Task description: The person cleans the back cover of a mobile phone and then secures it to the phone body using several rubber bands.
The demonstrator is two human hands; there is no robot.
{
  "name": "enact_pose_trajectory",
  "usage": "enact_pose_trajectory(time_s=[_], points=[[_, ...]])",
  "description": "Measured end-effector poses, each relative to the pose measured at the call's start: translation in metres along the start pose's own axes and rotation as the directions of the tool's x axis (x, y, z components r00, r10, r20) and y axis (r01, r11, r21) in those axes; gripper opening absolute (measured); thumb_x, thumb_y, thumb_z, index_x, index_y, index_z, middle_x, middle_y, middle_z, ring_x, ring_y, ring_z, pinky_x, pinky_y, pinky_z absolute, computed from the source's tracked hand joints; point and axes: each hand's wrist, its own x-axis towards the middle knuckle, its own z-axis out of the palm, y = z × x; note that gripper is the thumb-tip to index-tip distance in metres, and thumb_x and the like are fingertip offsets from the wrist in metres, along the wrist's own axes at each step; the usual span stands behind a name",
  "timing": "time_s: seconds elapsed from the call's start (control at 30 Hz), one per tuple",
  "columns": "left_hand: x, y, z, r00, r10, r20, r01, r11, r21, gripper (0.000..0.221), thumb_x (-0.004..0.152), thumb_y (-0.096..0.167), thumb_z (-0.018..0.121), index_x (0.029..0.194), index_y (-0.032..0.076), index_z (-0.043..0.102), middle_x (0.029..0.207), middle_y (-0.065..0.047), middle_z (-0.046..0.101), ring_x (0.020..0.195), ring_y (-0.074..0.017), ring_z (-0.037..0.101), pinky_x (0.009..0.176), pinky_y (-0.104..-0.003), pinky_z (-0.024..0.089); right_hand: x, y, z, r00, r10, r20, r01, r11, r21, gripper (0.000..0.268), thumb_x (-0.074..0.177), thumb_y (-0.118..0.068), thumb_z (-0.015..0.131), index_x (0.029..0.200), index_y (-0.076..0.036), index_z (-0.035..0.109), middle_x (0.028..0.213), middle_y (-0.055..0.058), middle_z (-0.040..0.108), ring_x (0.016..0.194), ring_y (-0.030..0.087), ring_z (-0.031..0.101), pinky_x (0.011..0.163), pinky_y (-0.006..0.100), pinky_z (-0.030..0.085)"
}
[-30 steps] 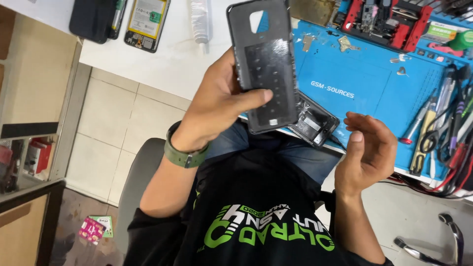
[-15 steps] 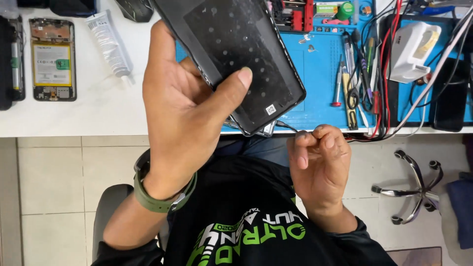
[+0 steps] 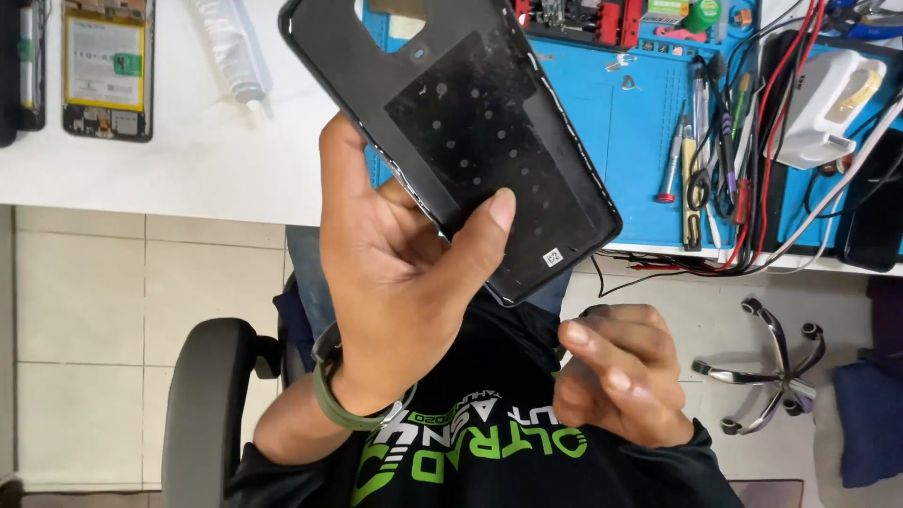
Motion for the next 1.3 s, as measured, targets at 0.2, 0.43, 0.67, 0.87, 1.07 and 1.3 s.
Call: enact_pose_trajectory(time_s=[0.2,0.43,0.67,0.87,1.07,1.3], points=[[-0.009,0.009,0.004,1.0,-0.004,-0.001,0.004,1.0,-0.008,0.059,0.103,-0.007,0.076,0.148,0.006,0.04,0.101,-0.007,0.069,0.082,-0.0147,0.07,0.082,-0.027,0.062,0.007,0.024,0.014,0.944,-0.329,0.005,0.325,0.93,-0.168,0.036,0.115,-0.021,0.06,0.146,-0.005,0.048,0.113,0.005,0.08,0.078,0.018,0.065,0.061,0.032,0.053],[-0.014,0.009,0.004,1.0,-0.021,0.013,0.021,1.0,0.015,0.061,0.104,-0.004,0.075,0.151,0.007,0.038,0.091,-0.007,0.068,0.077,-0.013,0.062,0.074,-0.027,0.056,0.017,0.023,0.014,0.941,-0.335,0.051,0.339,0.924,-0.175,0.038,0.115,-0.019,0.062,0.147,-0.004,0.05,0.115,0.002,0.081,0.085,0.015,0.062,0.064,0.031,0.05],[-0.015,0.011,0.005,1.0,-0.018,0.008,0.018,1.0,0.016,0.061,0.103,-0.005,0.076,0.15,0.004,0.038,0.09,-0.008,0.069,0.079,-0.012,0.064,0.077,-0.026,0.058,0.018,0.027,0.008,0.924,-0.382,0.016,0.377,0.904,-0.201,0.037,0.115,-0.022,0.061,0.146,-0.003,0.054,0.111,0.001,0.081,0.083,0.015,0.059,0.064,0.032,0.052],[-0.015,0.013,0.001,1.0,-0.015,0.01,0.015,0.999,0.042,0.064,0.102,-0.006,0.076,0.152,0.003,0.038,0.094,-0.009,0.073,0.083,-0.0132,0.069,0.082,-0.027,0.061,0.013,0.038,-0.001,0.925,-0.378,0.04,0.376,0.893,-0.247,0.032,0.115,-0.019,0.061,0.144,-0.004,0.058,0.111,0.002,0.083,0.083,0.015,0.06,0.069,0.032,0.051],[-0.014,0.014,-0.002,0.999,-0.021,0.029,0.018,0.995,0.099,0.058,0.103,-0.002,0.076,0.148,0.005,0.04,0.088,-0.006,0.07,0.076,-0.0096,0.064,0.071,-0.024,0.055,0.021,0.037,0.001,0.893,-0.428,0.138,0.449,0.867,-0.214,0.034,0.116,-0.025,0.067,0.143,-0.007,0.056,0.122,-0.005,0.081,0.092,0.015,0.061,0.076,0.032,0.058],[-0.014,0.009,-0.004,1.0,-0.022,0.007,0.021,0.999,0.046,0.063,0.102,-0.003,0.077,0.152,0.003,0.04,0.097,-0.009,0.075,0.086,-0.0125,0.071,0.086,-0.028,0.063,0.03,0.039,0.002,0.89,-0.451,0.066,0.453,0.861,-0.232,0.03,0.117,-0.022,0.064,0.142,-0.006,0.059,0.116,-0.004,0.083,0.089,0.013,0.056,0.073,0.029,0.055]])
